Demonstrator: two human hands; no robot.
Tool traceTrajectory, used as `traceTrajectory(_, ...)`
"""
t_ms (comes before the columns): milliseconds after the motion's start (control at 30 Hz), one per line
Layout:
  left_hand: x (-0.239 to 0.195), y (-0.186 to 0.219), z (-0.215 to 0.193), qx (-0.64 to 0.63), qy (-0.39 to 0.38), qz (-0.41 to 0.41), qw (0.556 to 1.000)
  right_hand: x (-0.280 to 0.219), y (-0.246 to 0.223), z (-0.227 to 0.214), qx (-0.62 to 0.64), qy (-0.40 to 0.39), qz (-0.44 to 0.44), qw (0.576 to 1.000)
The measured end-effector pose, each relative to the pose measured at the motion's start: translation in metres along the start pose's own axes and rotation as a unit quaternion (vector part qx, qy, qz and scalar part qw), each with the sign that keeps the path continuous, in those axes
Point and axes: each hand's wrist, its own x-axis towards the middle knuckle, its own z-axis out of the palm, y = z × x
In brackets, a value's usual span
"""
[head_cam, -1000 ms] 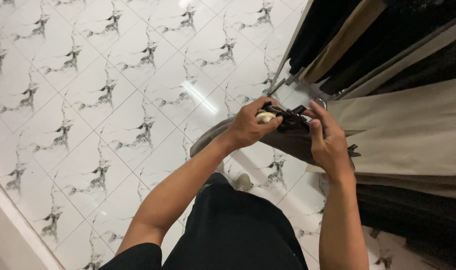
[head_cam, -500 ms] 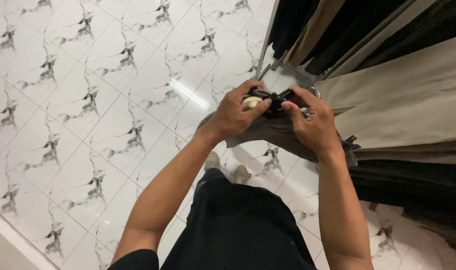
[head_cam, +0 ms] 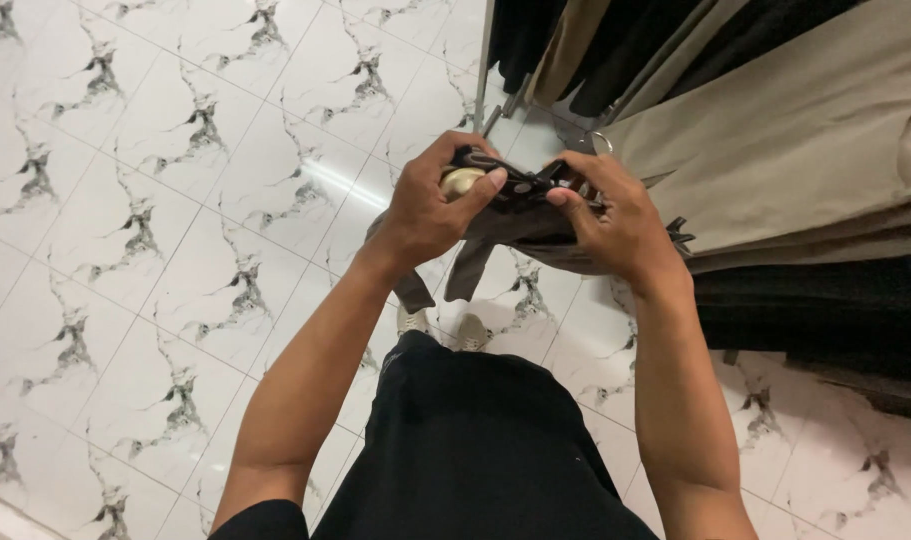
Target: Clipping pants onto hangers and organizing them on a clothing rack.
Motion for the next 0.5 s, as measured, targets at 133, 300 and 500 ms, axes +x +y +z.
traceTrajectory(133, 0.000, 0.007, -0.004, -0.008, -0.009, -0.014, 1.000, 0.005, -0.001, -0.020, 0.070, -0.064, 0.072, 0.993)
traceTrajectory(300, -0.006, 0.006, -0.007, -0.011, -0.022, -0.027, 0.999, 0.005, 0.019, -0.011, 0.031, -0.036, 0.313, 0.949)
traceTrajectory(500, -0.011, -0.005, -0.025, 0.032, -0.003, -0.018, 0.999, -0.013, 0.046, 0.021, -0.079, 0.094, 0.464, 0.877)
